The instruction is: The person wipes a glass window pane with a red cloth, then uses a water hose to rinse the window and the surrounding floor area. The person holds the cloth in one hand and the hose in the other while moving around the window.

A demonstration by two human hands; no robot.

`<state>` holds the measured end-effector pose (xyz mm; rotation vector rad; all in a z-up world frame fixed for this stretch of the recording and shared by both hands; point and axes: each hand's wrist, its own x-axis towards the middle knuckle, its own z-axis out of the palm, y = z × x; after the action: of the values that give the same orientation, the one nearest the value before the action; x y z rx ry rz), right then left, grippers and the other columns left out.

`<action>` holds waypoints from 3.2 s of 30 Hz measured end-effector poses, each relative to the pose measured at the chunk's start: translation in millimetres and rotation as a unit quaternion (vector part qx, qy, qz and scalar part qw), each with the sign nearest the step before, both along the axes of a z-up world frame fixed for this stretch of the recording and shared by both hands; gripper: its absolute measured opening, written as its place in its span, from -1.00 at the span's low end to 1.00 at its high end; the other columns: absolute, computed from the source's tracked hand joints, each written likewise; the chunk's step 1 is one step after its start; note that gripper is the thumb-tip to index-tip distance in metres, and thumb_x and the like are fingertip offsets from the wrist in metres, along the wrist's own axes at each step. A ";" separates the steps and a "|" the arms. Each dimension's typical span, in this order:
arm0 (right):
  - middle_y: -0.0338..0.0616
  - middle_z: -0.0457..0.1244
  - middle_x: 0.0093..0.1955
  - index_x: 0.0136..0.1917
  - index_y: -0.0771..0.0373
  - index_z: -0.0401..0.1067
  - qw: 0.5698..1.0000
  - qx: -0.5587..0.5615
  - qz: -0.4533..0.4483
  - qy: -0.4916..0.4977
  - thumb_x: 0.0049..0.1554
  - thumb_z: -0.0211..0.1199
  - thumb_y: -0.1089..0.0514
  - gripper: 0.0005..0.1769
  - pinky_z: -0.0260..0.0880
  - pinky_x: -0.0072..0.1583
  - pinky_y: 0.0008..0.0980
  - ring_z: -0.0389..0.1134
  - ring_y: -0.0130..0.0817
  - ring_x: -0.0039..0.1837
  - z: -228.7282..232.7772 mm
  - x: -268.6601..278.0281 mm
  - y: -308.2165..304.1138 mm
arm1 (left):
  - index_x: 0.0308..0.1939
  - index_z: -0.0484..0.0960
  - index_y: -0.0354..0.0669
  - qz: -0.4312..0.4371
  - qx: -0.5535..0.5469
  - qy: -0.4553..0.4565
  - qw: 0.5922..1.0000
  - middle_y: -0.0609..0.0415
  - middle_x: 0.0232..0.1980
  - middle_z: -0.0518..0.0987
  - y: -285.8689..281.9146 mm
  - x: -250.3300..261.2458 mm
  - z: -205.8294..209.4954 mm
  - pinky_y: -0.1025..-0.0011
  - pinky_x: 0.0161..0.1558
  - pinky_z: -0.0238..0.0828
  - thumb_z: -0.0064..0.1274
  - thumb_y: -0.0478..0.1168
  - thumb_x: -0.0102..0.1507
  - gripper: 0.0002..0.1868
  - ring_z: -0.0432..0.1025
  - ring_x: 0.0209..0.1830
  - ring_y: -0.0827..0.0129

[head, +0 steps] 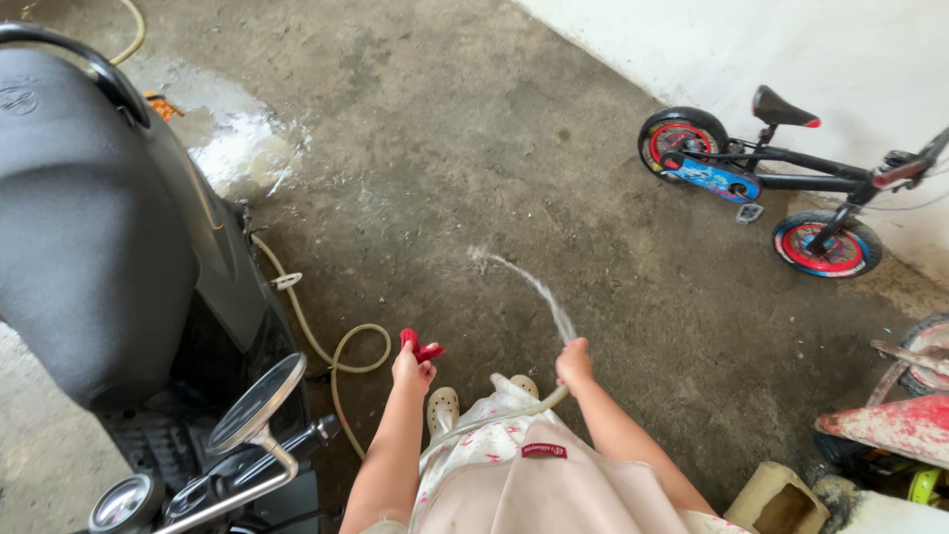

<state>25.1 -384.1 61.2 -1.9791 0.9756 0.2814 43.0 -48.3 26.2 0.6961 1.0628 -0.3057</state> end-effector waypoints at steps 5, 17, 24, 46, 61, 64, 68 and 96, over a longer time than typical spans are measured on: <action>0.10 0.31 -0.29 0.24 0.08 0.14 0.996 -0.036 0.077 0.001 0.32 -0.02 0.09 -0.77 0.36 -0.40 -0.08 0.33 -0.07 -0.49 3.6 -16.9 -46.4 | 0.07 0.45 -0.09 -0.009 -0.008 -0.008 1.000 0.01 -0.25 0.68 -3.2 1.7 -9.1 0.39 -0.51 0.28 -0.18 0.10 0.46 -0.63 0.23 -0.71 0.47; 0.09 0.30 -0.29 0.21 0.15 0.14 0.993 -0.031 0.106 0.033 0.30 0.00 0.17 -0.78 0.39 -0.41 -0.06 0.35 -0.06 -0.49 8.1 -9.9 -54.6 | 0.09 0.45 -0.07 -0.048 -0.009 -0.042 0.998 0.05 -0.25 0.71 -21.0 20.6 -3.6 0.42 -0.52 0.24 -0.22 0.08 0.46 -0.65 0.21 -0.71 0.51; 0.09 0.30 -0.33 0.22 -0.01 0.17 0.984 0.005 0.170 0.061 0.33 -0.02 0.09 -0.81 0.35 -0.41 -0.09 0.30 -0.09 -0.48 15.8 1.8 -32.4 | 0.02 0.55 0.12 -0.046 0.062 0.034 0.996 0.15 -0.27 0.64 -9.6 14.6 2.7 0.27 -0.31 0.35 -0.13 0.27 0.38 -0.59 0.39 -0.53 0.37; -0.08 0.35 -0.24 0.32 0.06 0.23 0.913 0.149 0.339 -0.171 0.36 -0.05 0.08 -0.72 0.22 -0.48 -0.39 0.20 -0.47 -0.53 63.5 54.0 120.8 | 0.01 0.60 -0.02 0.079 0.013 0.047 0.996 0.09 -0.15 0.61 27.5 -41.4 -34.6 0.15 -0.05 0.39 -0.09 0.33 0.34 -0.45 0.47 -0.22 0.21; 0.02 0.31 -0.34 0.26 0.12 0.26 0.886 0.145 0.413 0.156 0.37 -0.06 0.06 -0.76 0.27 -0.41 -0.33 0.19 -0.40 -0.47 -22.0 33.7 68.6 | -0.01 0.60 0.04 0.105 0.076 0.089 0.988 0.10 -0.19 0.62 37.4 -68.3 -38.8 0.18 -0.15 0.42 -0.15 0.30 0.36 -0.51 0.49 -0.33 0.23; 0.00 0.30 -0.34 0.26 0.12 0.27 0.886 0.146 0.414 0.149 0.37 -0.05 0.06 -0.76 0.27 -0.41 -0.32 0.19 -0.39 -0.47 -21.9 34.5 68.7 | -0.01 0.59 0.03 0.112 0.078 0.095 0.986 0.09 -0.19 0.62 39.2 -72.3 -38.0 0.19 -0.15 0.42 -0.15 0.31 0.37 -0.50 0.49 -0.33 0.24; 0.01 0.31 -0.34 0.26 0.12 0.26 0.889 0.134 0.415 0.140 0.37 -0.05 0.06 -0.76 0.30 -0.41 -0.30 0.20 -0.38 -0.48 -21.3 33.2 68.0 | -0.01 0.60 0.03 0.118 0.078 0.098 0.985 0.10 -0.19 0.62 39.5 -78.7 -37.2 0.19 -0.14 0.42 -0.14 0.31 0.37 -0.50 0.49 -0.32 0.24; -0.07 0.23 -0.35 0.22 0.09 0.25 0.913 0.132 0.369 0.110 0.37 -0.04 0.05 -0.80 0.25 -0.44 -0.32 0.17 -0.43 -0.48 -29.1 31.0 60.0 | 0.00 0.61 0.02 0.105 0.084 0.078 0.988 0.11 -0.18 0.61 34.7 -64.7 -18.7 0.20 -0.13 0.42 -0.12 0.29 0.37 -0.51 0.48 -0.32 0.26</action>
<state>56.1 -324.2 32.1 -2.0077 0.2469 1.0174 -21.8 -13.6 7.5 0.7110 1.3112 -0.0899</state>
